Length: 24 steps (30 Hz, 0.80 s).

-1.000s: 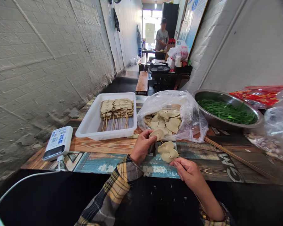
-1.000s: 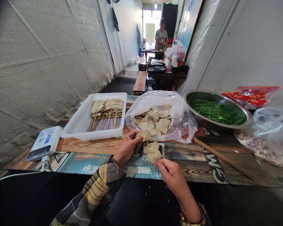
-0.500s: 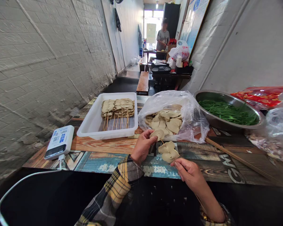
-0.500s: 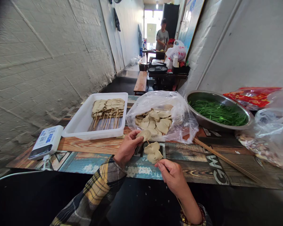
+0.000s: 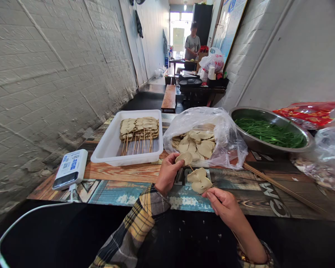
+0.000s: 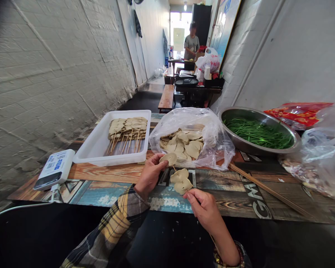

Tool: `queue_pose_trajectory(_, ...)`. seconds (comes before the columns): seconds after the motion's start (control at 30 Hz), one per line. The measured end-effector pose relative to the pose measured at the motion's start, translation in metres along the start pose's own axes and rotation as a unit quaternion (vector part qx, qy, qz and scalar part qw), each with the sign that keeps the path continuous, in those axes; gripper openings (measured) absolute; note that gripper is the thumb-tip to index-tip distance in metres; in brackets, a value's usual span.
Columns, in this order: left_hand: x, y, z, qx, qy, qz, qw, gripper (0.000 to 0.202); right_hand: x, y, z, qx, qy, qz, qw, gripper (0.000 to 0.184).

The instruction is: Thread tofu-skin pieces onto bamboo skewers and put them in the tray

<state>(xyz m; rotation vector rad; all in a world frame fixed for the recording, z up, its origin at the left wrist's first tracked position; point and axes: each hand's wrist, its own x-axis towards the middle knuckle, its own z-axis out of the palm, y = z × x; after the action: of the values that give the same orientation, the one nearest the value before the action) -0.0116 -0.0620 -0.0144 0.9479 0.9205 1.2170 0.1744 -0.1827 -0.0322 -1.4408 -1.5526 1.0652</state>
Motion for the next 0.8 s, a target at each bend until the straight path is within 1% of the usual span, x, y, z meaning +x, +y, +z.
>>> queue_pose_trajectory(0.1,0.0003,0.0,-0.0008,0.007,0.013,0.013,1.0,0.021,-0.0004,0.001,-0.0006,-0.005,-0.003,-0.002,1.0,0.044)
queue_pose_trajectory(0.33,-0.0028,0.0044,0.004,0.012,-0.001,-0.002,1.0,0.023,0.001,0.0023,-0.0006,0.002,-0.002,-0.003,1.0,0.043)
queue_pose_trajectory(0.6,-0.0053,0.008,0.0073,0.033,-0.006,0.023,0.999,0.019,0.0018,0.0025,-0.0002,0.002,0.0,-0.003,1.0,0.042)
queue_pose_trajectory(0.8,-0.0053,0.0073,0.0073,0.042,-0.008,0.017,0.999,0.02,0.0021,0.0036,0.0,-0.004,-0.003,-0.005,1.0,0.042)
